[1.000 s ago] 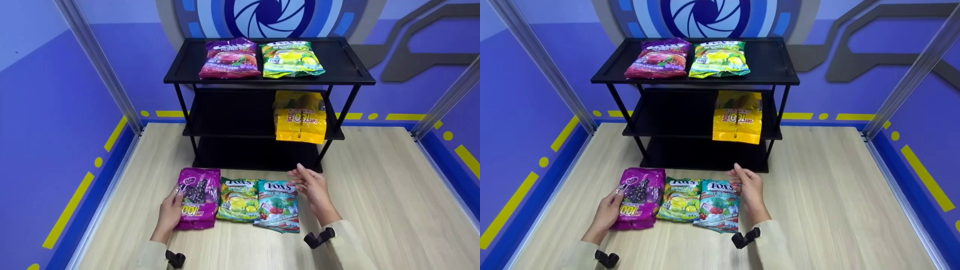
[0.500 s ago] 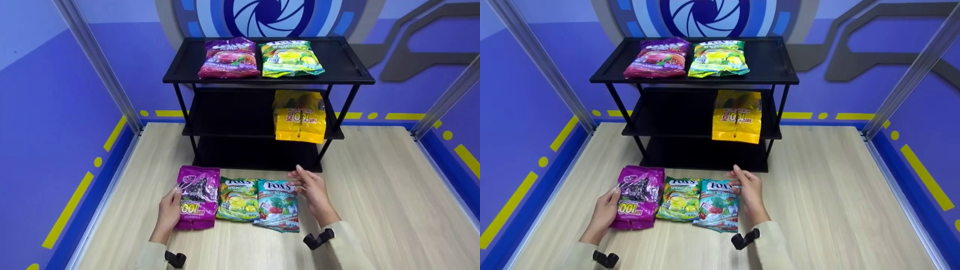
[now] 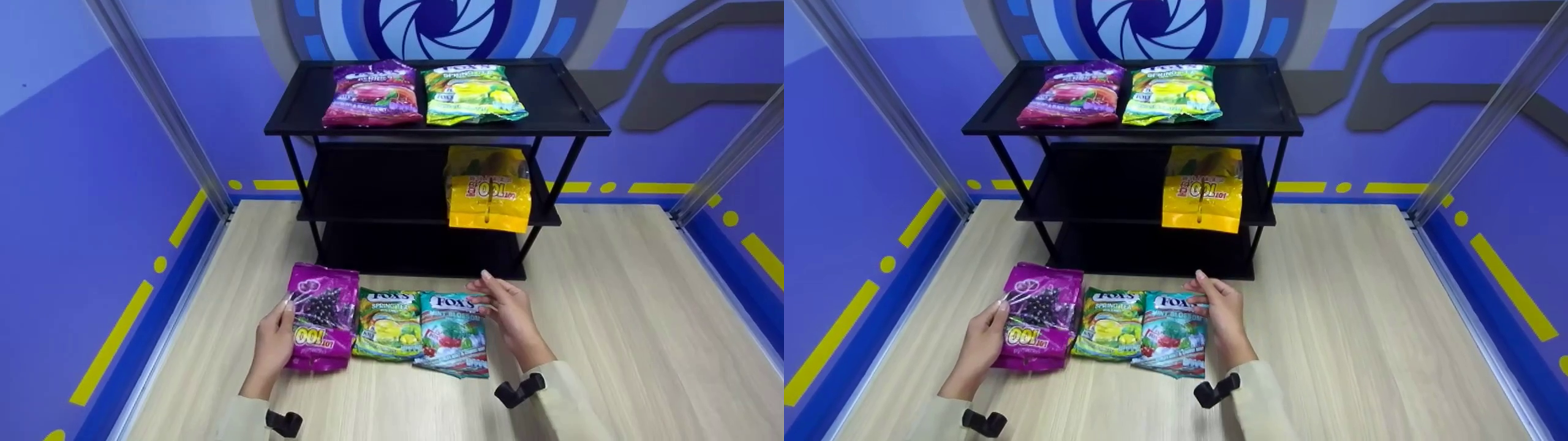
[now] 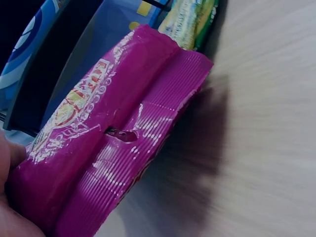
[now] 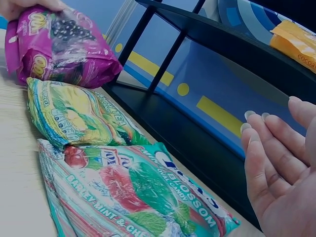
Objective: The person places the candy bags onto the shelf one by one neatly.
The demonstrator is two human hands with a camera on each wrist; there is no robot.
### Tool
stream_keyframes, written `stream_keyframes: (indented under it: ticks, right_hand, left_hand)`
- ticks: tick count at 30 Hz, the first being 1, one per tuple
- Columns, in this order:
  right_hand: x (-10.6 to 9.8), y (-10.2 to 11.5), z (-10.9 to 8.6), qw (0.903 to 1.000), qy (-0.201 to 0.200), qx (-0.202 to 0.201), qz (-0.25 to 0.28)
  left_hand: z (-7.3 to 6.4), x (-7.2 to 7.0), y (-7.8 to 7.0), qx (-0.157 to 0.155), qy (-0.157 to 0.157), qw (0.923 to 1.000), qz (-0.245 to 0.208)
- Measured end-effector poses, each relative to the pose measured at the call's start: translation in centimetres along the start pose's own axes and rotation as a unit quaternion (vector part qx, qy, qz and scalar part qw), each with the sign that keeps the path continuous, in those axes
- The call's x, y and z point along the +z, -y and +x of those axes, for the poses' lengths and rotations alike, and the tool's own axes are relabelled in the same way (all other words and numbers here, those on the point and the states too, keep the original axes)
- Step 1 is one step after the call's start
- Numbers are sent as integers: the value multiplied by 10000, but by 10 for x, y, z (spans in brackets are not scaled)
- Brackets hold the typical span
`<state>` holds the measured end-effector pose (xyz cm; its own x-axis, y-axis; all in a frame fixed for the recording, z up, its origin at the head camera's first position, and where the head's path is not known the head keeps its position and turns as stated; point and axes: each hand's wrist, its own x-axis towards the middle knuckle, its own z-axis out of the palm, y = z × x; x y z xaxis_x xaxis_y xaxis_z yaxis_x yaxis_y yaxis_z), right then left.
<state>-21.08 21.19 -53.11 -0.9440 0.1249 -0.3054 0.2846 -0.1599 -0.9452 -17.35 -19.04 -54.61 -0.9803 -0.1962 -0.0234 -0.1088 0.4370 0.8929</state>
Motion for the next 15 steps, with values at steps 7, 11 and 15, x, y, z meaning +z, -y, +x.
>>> stream_keyframes:
  ticks: [7,11,15]
  right_hand:
    - [3,-2,0,10000,71,44,5]
    - [7,-7,0,9999,125,-13,-25]
    - [12,-10,0,9995,284,-106,12]
  left_hand:
    - [-4,-3,-16,22,37,9999,-139]
    - [-7,-1,-26,56,-51,9996,-289]
    - [-10,2,-36,63,-112,9987,-487]
